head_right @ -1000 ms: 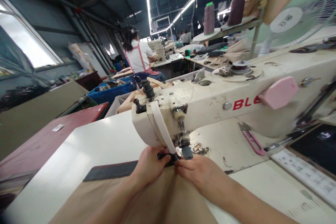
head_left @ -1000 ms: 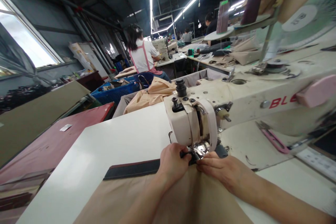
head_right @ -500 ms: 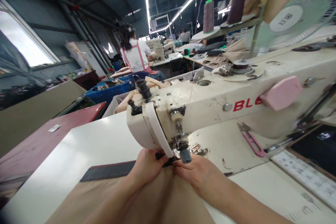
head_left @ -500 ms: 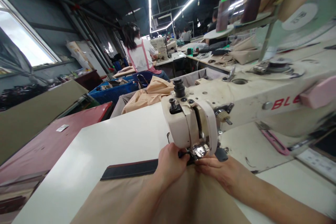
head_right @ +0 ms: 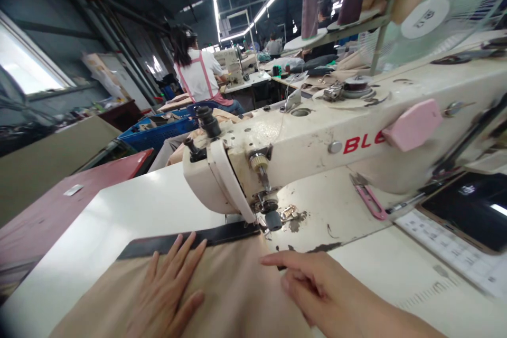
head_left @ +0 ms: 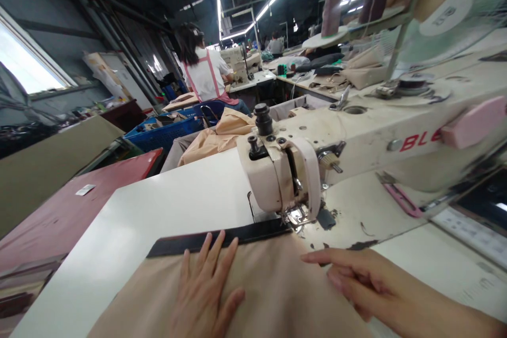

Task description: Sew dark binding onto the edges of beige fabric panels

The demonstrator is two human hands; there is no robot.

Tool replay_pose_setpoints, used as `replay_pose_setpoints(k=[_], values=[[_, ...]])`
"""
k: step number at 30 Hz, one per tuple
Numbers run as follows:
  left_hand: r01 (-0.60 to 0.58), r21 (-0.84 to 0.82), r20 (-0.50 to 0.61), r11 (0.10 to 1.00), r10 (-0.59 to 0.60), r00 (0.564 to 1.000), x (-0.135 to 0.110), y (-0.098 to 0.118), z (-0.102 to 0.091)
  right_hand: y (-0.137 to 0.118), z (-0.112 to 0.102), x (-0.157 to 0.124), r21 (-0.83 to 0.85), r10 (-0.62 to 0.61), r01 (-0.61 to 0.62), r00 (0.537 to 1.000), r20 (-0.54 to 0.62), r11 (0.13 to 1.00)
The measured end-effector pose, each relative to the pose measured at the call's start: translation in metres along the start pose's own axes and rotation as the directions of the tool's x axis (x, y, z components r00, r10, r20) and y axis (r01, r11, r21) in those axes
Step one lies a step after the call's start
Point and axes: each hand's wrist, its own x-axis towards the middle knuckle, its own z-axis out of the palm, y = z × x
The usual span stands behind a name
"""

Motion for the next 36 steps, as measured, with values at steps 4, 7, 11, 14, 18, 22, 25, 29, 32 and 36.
replay_pose_setpoints(k=[4,7,11,14,18,22,25,29,32,36], values=[[-0.002,-0.058,0.132,0.998,0.010,0.991,0.019,-0.027,-0.005,0.007,0.016,-0.016,0.361,0.264,-0.283,0.959,0.101,0.889],[-0.042,-0.089,0.164,0.995,0.056,0.985,0.035,-0.033,-0.010,0.009,0.020,-0.017,0.372,0.247,-0.259,0.966,0.080,0.892],[-0.038,-0.103,-0.014,0.994,0.037,0.999,0.030,-0.004,-0.024,0.006,0.020,-0.013,0.376,0.240,-0.238,0.970,0.044,0.895],[-0.189,-0.279,-0.312,0.941,0.097,0.945,0.013,0.053,-0.029,0.001,0.018,-0.013,0.373,0.236,-0.233,0.971,0.037,0.898],[-0.227,-0.324,-0.686,0.918,-0.062,0.725,0.002,0.136,-0.010,-0.002,0.015,-0.014,0.373,0.227,-0.231,0.972,0.057,0.898],[-0.113,-0.334,-0.797,0.936,-0.216,0.564,0.003,0.167,0.012,-0.001,0.013,-0.015,0.393,0.208,-0.229,0.973,0.097,0.890],[-0.113,-0.305,-0.777,0.946,-0.178,0.604,0.001,0.164,0.017,-0.001,0.013,-0.014,0.401,0.198,-0.221,0.975,0.100,0.889],[-0.157,-0.259,-0.791,0.953,-0.116,0.600,-0.004,0.156,0.017,-0.002,0.016,-0.013,0.380,0.199,-0.217,0.976,0.087,0.899],[-0.214,-0.229,-0.821,0.950,-0.070,0.567,-0.005,0.156,0.019,-0.003,0.015,-0.023,0.325,0.177,-0.181,0.983,0.041,0.928],[-0.217,-0.257,-0.825,0.942,-0.097,0.557,-0.003,0.160,0.018,-0.006,0.007,-0.046,-0.308,-0.358,0.324,0.932,-0.058,0.894]])
